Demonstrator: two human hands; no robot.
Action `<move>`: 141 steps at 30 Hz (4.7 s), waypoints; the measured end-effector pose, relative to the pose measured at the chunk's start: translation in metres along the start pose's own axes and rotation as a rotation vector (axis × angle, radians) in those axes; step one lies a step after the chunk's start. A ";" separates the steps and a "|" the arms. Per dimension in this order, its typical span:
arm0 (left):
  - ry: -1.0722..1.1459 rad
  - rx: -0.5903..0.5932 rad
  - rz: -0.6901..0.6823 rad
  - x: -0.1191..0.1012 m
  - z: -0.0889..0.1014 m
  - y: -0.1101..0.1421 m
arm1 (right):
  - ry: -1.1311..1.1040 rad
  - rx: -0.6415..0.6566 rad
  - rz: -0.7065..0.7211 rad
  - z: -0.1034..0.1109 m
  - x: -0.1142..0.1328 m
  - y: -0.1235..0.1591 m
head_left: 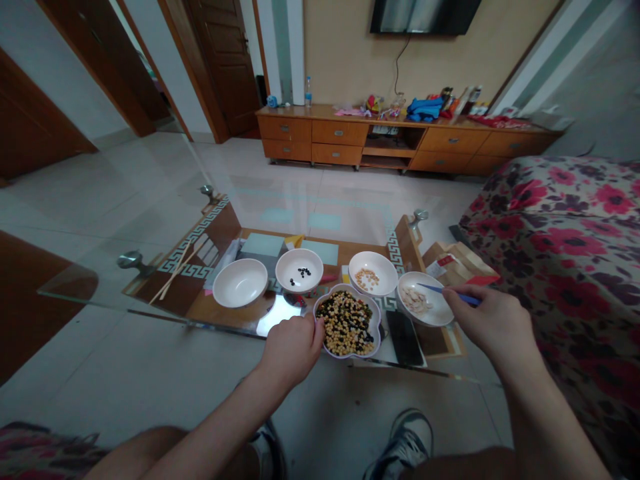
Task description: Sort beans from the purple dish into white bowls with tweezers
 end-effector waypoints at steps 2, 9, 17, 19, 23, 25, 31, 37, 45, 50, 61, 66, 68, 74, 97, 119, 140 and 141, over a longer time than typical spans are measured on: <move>-0.001 0.004 0.007 0.000 0.000 0.000 | 0.000 -0.056 -0.116 0.005 0.006 0.002; -0.004 0.007 0.004 -0.001 0.000 0.000 | -0.218 0.016 -0.019 0.002 0.034 0.011; 0.003 0.023 0.010 -0.001 0.003 0.001 | -0.295 0.231 0.176 -0.014 0.052 0.021; 0.004 0.021 0.009 -0.001 0.003 0.001 | -0.283 0.286 0.216 -0.017 0.055 0.024; 0.007 0.013 0.000 -0.001 0.002 0.000 | -0.284 0.374 0.271 -0.022 0.059 0.029; 0.006 0.006 -0.003 -0.001 0.001 0.000 | -0.284 0.430 0.276 -0.025 0.060 0.031; -0.003 -0.023 -0.009 0.000 0.000 0.000 | -0.288 0.558 0.306 -0.033 0.062 0.038; -0.001 -0.029 -0.018 0.001 0.000 0.000 | -0.274 0.620 0.341 -0.034 0.067 0.042; -0.005 -0.027 -0.014 0.001 -0.001 0.000 | -0.235 0.720 0.320 -0.043 0.062 0.045; -0.004 -0.021 -0.008 0.000 0.001 0.000 | -0.225 0.723 0.330 -0.046 0.061 0.046; -0.006 -0.009 -0.003 0.000 0.000 0.000 | -0.234 0.725 0.403 -0.043 0.064 0.045; -0.002 0.007 -0.002 0.000 0.001 0.000 | -0.234 0.723 0.415 -0.042 0.065 0.045; -0.004 0.006 0.001 0.000 0.001 0.000 | -0.241 0.725 0.423 -0.041 0.066 0.045; -0.005 -0.012 -0.004 0.000 -0.001 0.000 | -0.215 0.730 0.418 -0.041 0.064 0.045; -0.005 -0.006 -0.010 0.000 0.002 0.001 | -0.223 0.609 0.427 -0.030 0.062 0.039; 0.005 0.004 0.006 -0.001 0.002 0.000 | 0.333 0.216 0.265 -0.013 0.001 0.006; 0.001 0.010 0.006 0.000 0.000 0.000 | 0.228 0.171 0.276 -0.016 0.009 0.008; 0.002 0.007 0.005 0.000 0.000 0.000 | 0.224 0.144 0.267 -0.015 0.010 0.009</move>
Point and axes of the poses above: each hand's wrist, its own y-axis away from the middle knuckle, its own z-axis out of the back of the hand, x = y × z, the point moved 3 cm from there along -y, towards the middle knuckle, and after that the axes turned 2 degrees about -y, right-handed, at the moved point
